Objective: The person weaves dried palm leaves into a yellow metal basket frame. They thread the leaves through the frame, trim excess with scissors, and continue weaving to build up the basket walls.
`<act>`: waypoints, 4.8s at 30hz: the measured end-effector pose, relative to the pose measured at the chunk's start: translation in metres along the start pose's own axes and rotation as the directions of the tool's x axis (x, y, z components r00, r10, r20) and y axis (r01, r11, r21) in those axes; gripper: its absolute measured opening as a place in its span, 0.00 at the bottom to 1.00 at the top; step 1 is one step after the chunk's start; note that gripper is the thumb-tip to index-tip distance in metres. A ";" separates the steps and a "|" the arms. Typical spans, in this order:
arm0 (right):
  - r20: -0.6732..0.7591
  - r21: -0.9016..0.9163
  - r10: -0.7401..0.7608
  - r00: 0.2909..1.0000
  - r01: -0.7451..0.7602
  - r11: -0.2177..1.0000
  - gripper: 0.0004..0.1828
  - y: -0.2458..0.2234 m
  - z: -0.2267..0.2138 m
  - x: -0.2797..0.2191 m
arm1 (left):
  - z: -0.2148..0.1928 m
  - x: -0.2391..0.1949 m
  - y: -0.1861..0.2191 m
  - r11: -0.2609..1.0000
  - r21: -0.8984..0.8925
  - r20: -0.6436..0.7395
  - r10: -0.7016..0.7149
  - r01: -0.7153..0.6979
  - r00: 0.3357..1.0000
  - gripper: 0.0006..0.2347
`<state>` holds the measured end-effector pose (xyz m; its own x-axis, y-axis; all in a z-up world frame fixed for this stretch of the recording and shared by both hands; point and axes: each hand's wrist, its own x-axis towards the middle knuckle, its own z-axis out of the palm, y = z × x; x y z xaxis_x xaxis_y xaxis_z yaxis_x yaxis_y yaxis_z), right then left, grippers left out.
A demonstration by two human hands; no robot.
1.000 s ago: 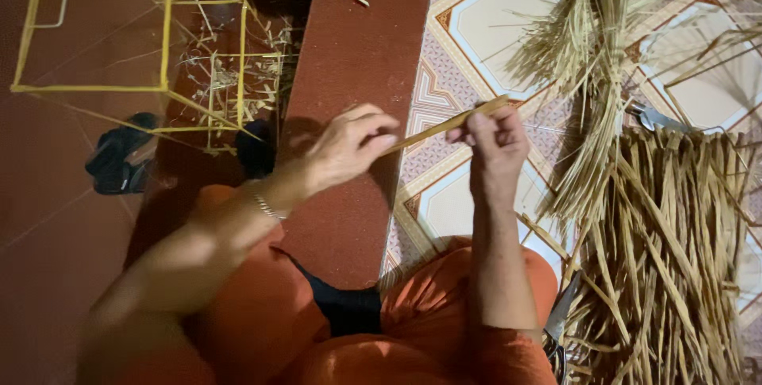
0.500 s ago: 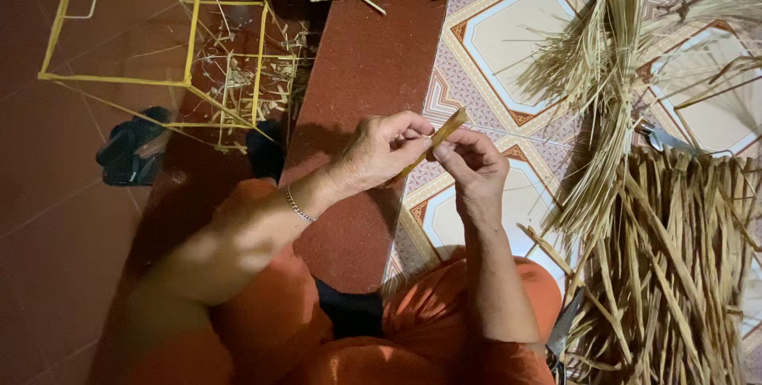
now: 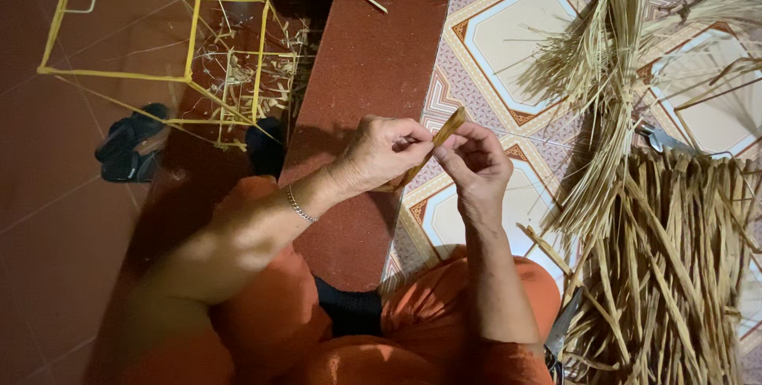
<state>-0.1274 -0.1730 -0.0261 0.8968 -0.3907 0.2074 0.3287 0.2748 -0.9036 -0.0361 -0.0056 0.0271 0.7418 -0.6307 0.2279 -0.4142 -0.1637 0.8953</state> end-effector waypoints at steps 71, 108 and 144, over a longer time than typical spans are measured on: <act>-0.025 0.239 0.160 0.987 -0.149 0.960 0.16 0.022 -0.038 0.023 | 0.046 0.011 -0.033 0.618 -0.545 0.649 -0.116 0.567 0.752 0.13; -0.456 -0.394 -0.465 0.759 0.296 0.870 0.18 0.071 -0.273 0.057 | -0.034 -0.049 -0.042 0.719 -0.114 0.857 -0.278 0.686 0.434 0.12; -0.550 -0.541 -0.424 0.720 0.080 0.837 0.26 0.118 -0.272 0.060 | -0.112 -0.074 -0.043 0.665 0.215 0.667 -0.635 0.716 0.389 0.12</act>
<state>-0.1156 -0.4035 -0.2219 0.3433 -0.8807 0.3264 0.1866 -0.2766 -0.9427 -0.0142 0.1324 0.0147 0.2002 -0.6477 -0.7351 0.1424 -0.7231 0.6759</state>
